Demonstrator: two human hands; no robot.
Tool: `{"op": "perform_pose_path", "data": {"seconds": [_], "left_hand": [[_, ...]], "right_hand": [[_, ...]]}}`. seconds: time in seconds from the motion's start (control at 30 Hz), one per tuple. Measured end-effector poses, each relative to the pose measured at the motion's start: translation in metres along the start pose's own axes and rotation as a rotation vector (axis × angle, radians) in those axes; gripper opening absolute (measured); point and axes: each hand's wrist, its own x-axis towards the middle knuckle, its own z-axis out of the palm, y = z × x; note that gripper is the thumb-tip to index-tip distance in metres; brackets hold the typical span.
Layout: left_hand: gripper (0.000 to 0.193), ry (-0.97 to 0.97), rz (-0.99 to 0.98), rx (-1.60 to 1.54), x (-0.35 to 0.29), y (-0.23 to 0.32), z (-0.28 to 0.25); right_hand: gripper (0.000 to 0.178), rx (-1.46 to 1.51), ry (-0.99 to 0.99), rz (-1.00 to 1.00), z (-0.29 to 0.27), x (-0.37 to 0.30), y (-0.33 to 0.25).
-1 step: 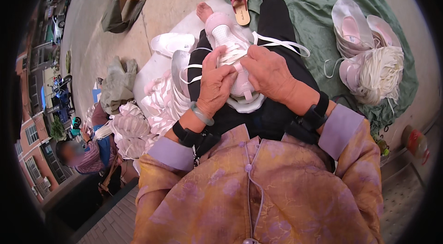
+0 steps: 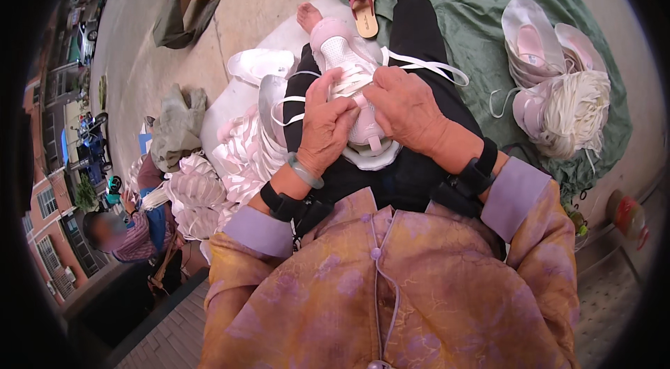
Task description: Lacing and tying the laces on a pair of white and pink sneakers.
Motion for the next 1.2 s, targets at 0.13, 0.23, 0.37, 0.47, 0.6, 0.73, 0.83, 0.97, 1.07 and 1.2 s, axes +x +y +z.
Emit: {"op": "perform_pose_path", "data": {"seconds": [0.13, 0.23, 0.37, 0.47, 0.6, 0.73, 0.83, 0.97, 1.07, 1.2], "left_hand": [[0.012, -0.068, 0.028, 0.061, 0.000, 0.007, -0.009], [0.012, -0.071, 0.050, 0.082, -0.003, 0.003, -0.008], [0.008, 0.017, 0.043, 0.202, -0.002, 0.005, 0.005], [0.008, 0.065, 0.026, 0.257, 0.003, 0.014, 0.011], [0.007, 0.076, 0.024, 0.274, 0.002, 0.015, 0.012], [0.009, 0.103, 0.053, 0.294, -0.002, 0.011, 0.011], [0.011, 0.100, 0.018, 0.207, -0.006, 0.017, -0.003], [0.014, 0.169, -0.018, 0.037, -0.011, 0.004, -0.028], [0.015, 0.186, -0.068, 0.069, -0.009, -0.009, -0.032], [0.019, 0.125, -0.076, 0.037, -0.004, -0.023, -0.021]], "right_hand": [[0.023, -0.080, 0.022, -0.057, -0.001, 0.001, 0.001], [0.023, -0.051, 0.032, -0.027, 0.003, -0.001, 0.001], [0.022, -0.013, 0.042, 0.029, 0.010, -0.002, 0.000], [0.020, 0.004, 0.056, 0.046, 0.008, -0.001, -0.001], [0.015, 0.011, 0.051, 0.063, 0.012, 0.000, -0.002], [0.011, -0.010, 0.014, 0.085, 0.014, 0.001, -0.005], [0.009, 0.111, 0.021, 0.149, 0.004, 0.001, 0.001], [0.006, 0.304, 0.048, 0.313, -0.051, -0.021, 0.032], [0.007, 0.467, -0.062, 0.492, -0.081, -0.048, 0.059], [0.013, 0.345, -0.128, 0.294, -0.064, -0.047, 0.046]]}}
